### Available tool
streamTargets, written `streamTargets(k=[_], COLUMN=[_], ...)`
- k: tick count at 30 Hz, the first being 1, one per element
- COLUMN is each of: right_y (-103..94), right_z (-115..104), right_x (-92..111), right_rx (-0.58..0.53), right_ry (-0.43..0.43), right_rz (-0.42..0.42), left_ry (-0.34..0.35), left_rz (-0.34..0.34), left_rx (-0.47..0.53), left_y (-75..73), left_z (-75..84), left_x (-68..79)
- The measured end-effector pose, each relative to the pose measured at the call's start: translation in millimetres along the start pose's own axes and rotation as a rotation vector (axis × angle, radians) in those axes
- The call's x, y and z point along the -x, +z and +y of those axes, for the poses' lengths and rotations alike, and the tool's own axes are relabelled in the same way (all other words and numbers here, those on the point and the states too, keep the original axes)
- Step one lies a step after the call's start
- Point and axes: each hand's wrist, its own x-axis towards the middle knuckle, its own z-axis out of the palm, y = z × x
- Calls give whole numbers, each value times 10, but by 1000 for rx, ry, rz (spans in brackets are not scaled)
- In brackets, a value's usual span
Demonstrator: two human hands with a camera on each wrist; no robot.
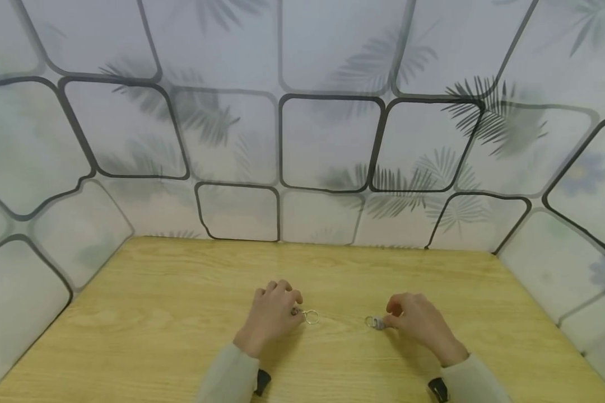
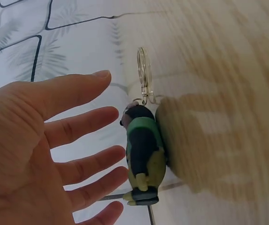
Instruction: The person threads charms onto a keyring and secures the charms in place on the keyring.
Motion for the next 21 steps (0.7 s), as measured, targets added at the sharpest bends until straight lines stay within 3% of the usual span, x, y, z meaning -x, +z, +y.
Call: streamTargets(k=[5,21], right_y=[22,84], right_z=[-27,-75], right_x=[2,-1], right_rx=[2,32], right_ry=[14,31], right_rz=[-10,7], left_ry=[-38,-72], left_rz=[-37,-38], left_rx=[57,75], left_y=[42,111], left_z=[6,0], left_x=[-8,-56])
